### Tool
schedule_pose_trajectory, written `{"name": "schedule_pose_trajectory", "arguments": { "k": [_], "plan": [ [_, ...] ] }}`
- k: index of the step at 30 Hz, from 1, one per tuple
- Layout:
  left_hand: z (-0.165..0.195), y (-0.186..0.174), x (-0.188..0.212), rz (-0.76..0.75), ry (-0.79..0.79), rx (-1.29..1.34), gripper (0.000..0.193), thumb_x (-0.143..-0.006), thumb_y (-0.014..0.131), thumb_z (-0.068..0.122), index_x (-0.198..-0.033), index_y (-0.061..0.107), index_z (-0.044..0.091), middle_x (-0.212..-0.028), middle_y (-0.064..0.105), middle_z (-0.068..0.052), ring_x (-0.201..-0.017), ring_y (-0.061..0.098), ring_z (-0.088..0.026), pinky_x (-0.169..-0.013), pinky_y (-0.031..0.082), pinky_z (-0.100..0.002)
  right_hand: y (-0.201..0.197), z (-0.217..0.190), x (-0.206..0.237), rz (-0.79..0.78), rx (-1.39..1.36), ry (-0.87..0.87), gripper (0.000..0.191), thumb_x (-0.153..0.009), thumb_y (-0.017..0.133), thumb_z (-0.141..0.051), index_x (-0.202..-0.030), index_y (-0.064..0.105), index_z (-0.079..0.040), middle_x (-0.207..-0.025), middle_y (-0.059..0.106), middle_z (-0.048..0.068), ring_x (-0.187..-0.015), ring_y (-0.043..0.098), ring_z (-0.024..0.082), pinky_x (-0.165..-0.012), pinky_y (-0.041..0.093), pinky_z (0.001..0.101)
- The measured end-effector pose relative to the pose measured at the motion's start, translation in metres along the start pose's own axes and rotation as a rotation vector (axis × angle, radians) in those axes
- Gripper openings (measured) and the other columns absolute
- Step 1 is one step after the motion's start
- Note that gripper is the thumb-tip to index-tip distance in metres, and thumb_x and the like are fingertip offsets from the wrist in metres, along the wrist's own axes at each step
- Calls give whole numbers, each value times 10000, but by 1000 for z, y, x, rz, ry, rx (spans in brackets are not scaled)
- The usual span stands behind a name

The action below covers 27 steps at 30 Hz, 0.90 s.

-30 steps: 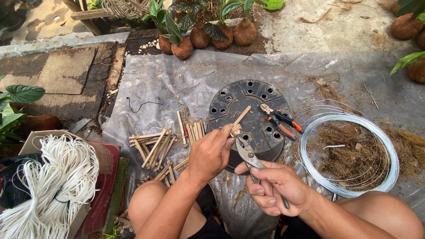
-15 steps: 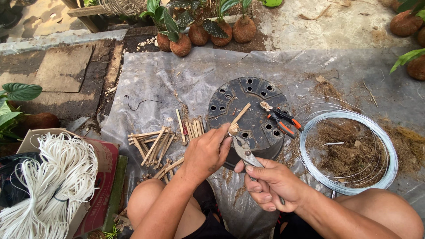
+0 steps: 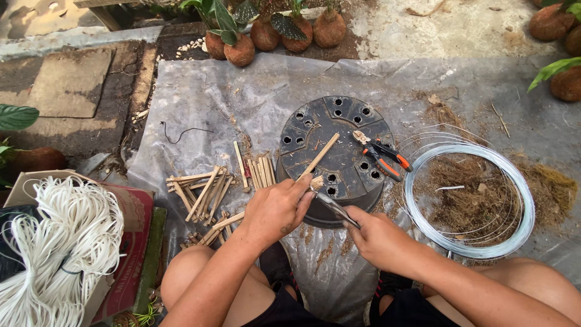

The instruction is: The person sits on the ground and assembles small tripods from wooden sticks, joining the sticks at the top with wire. They use pliers to twist and secure the wire around each joint and set finished tripods aside with others.

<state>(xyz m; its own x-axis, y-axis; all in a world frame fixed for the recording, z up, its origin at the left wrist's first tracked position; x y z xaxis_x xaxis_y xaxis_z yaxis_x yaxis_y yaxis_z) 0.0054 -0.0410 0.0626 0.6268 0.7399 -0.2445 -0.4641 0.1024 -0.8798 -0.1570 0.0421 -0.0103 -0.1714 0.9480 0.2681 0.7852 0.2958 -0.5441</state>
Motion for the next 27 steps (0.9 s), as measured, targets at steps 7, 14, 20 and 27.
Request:
{"name": "schedule_pose_trajectory", "arguments": {
  "k": [7, 14, 20, 27],
  "plan": [
    [-14, 25, 1, -164, -102, -50, 344, -983, 600, 295, -1236, 671, 74, -845, 702, -149, -726, 701, -374, -616, 558, -484, -24, -31, -2, 176, 900, -182, 478, -795, 639, -104, -1269, 579, -75, -819, 657, 107, -659, 718, 295, -567, 571, 422],
    [-13, 20, -7, -68, -97, -42, 337, -978, 609, 268, -1242, 653, 62, -852, 701, -145, -703, 693, -381, -606, 557, -477, -19, -19, -9, 165, 819, -63, 644, -833, 610, -104, -1467, 502, -84, -939, 673, 131, -741, 715, 323, -629, 569, 434],
    [-6, -6, -6, 124, -57, 201, 334, -970, 655, 218, -1269, 657, 69, -910, 716, -119, -740, 695, -373, -607, 534, -457, 10, 4, 1, -335, -725, 91, 343, -1071, 517, -157, -1363, 560, 17, -1065, 762, 180, -922, 753, 279, -813, 619, 394],
    [4, -18, -2, 211, 5, 276, 327, -982, 680, 186, -1280, 642, 58, -948, 712, -121, -762, 702, -354, -617, 544, -422, 18, -18, 18, -565, -1269, 216, 543, -996, 476, -176, -1502, 419, 13, -1077, 722, 214, -939, 759, 336, -706, 631, 395]
  ]
}}
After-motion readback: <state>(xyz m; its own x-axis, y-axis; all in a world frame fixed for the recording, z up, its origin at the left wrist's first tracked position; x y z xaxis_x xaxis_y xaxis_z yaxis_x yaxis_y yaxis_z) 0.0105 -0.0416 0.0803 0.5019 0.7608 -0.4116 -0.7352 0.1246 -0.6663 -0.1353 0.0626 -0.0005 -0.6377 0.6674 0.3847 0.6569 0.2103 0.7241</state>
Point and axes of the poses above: each hand's wrist, its own x-axis away from the middle knuckle, its own y-axis out of the palm, z = x × y, the point moved 8 cm from there along -x, towards the middle knuckle
